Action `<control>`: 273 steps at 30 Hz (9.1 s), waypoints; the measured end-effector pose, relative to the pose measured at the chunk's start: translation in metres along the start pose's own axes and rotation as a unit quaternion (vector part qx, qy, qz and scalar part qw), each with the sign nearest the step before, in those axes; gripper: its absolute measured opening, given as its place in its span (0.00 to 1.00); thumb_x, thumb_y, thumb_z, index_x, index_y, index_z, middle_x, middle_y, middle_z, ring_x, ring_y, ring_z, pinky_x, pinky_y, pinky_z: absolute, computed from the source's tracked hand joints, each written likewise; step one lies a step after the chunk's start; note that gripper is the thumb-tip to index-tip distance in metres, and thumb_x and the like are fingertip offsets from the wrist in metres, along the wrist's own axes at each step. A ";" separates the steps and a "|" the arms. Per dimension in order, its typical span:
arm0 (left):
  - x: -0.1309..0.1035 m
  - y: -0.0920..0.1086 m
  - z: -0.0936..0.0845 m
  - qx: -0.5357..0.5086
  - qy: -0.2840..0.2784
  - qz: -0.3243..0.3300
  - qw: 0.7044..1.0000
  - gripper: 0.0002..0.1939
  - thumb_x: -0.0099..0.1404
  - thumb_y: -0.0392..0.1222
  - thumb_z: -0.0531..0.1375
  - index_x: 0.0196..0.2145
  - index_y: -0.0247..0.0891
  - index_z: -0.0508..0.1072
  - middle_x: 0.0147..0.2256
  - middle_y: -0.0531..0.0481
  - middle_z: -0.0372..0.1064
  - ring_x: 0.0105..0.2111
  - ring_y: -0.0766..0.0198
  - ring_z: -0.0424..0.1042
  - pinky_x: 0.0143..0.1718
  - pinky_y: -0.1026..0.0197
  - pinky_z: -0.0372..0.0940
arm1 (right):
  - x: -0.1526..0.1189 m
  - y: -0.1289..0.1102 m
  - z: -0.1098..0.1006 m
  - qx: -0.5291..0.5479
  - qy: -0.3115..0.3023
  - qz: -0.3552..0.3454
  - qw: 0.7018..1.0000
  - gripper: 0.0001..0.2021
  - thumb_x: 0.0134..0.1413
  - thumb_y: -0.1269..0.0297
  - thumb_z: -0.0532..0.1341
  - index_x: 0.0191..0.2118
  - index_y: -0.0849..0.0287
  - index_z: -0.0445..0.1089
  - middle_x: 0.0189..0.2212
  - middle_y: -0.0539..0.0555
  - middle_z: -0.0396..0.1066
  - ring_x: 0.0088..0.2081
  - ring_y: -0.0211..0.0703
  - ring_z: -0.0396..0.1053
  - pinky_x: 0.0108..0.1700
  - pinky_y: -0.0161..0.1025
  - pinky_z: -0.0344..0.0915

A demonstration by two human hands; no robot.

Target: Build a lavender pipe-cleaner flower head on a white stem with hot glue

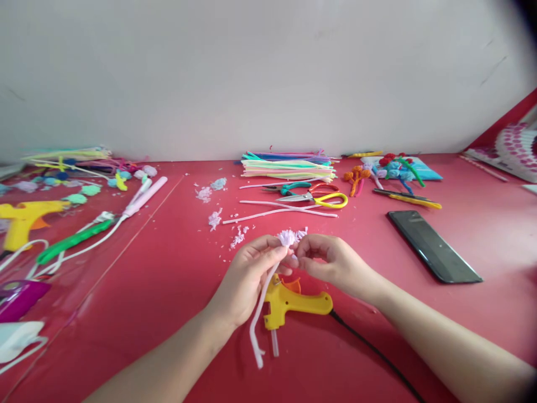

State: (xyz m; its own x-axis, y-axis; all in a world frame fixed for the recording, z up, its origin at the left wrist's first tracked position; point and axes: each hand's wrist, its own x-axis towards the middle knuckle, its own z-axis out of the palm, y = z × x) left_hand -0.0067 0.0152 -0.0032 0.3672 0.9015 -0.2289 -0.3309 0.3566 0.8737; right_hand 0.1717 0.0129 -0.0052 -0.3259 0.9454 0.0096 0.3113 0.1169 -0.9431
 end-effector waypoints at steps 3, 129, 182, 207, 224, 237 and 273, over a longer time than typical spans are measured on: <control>0.000 0.000 0.000 0.008 -0.001 0.009 1.000 0.03 0.59 0.37 0.63 0.29 0.36 0.75 0.31 0.50 0.75 0.32 0.66 0.74 0.38 0.65 0.68 | -0.001 0.000 0.000 0.010 -0.003 0.009 1.000 0.02 0.48 0.71 0.58 0.29 0.60 0.68 0.26 0.48 0.68 0.30 0.36 0.65 0.35 0.34 0.63; -0.007 0.002 0.001 0.326 0.015 0.069 0.943 0.08 0.63 0.43 0.58 0.27 0.39 0.67 0.22 0.58 0.53 0.18 0.72 0.52 0.19 0.67 0.50 | -0.011 -0.001 0.005 -0.283 0.154 -0.303 0.897 0.05 0.60 0.71 0.54 0.37 0.60 0.66 0.30 0.54 0.68 0.29 0.37 0.65 0.31 0.34 0.63; -0.011 0.003 -0.004 0.376 0.000 0.230 0.898 0.08 0.64 0.33 0.56 0.27 0.39 0.66 0.30 0.53 0.62 0.31 0.65 0.63 0.33 0.62 0.59 | -0.016 -0.009 0.008 -0.141 0.170 -0.295 0.930 0.06 0.55 0.75 0.58 0.37 0.58 0.66 0.32 0.52 0.65 0.31 0.37 0.64 0.33 0.35 0.63; -0.008 0.004 0.002 0.212 -0.046 0.052 0.975 0.09 0.57 0.29 0.56 0.21 0.36 0.67 0.28 0.53 0.60 0.31 0.66 0.60 0.35 0.62 0.54 | -0.012 -0.003 0.006 -0.126 0.117 -0.232 0.957 0.03 0.54 0.74 0.58 0.32 0.60 0.68 0.31 0.52 0.66 0.31 0.37 0.64 0.34 0.36 0.63; -0.007 0.006 0.005 0.204 -0.044 0.036 0.977 0.09 0.55 0.29 0.56 0.20 0.36 0.67 0.26 0.53 0.60 0.29 0.66 0.59 0.33 0.62 0.54 | -0.010 -0.002 0.004 -0.144 0.112 -0.249 0.951 0.04 0.54 0.74 0.58 0.32 0.59 0.67 0.30 0.53 0.67 0.32 0.38 0.64 0.34 0.36 0.63; -0.006 0.006 0.000 0.226 -0.022 0.015 0.974 0.09 0.55 0.31 0.57 0.19 0.37 0.66 0.25 0.53 0.59 0.29 0.65 0.61 0.29 0.62 0.54 | -0.010 -0.003 0.001 -0.115 0.088 -0.224 0.964 0.03 0.54 0.73 0.59 0.34 0.60 0.69 0.33 0.52 0.68 0.32 0.37 0.67 0.36 0.36 0.66; -0.009 0.009 0.002 0.298 -0.038 0.033 0.953 0.10 0.63 0.39 0.58 0.24 0.38 0.66 0.22 0.56 0.59 0.22 0.69 0.57 0.25 0.63 0.53 | -0.009 -0.007 -0.002 -0.121 0.087 -0.247 0.957 0.03 0.57 0.73 0.58 0.33 0.60 0.68 0.31 0.52 0.67 0.31 0.37 0.67 0.34 0.36 0.66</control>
State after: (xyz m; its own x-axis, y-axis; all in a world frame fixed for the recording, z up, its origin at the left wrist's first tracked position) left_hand -0.0109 0.0101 0.0078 0.4329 0.8882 -0.1536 0.1891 0.0771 0.9789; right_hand 0.1742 0.0039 0.0022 -0.3399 0.7901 0.5101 0.3616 0.6105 -0.7046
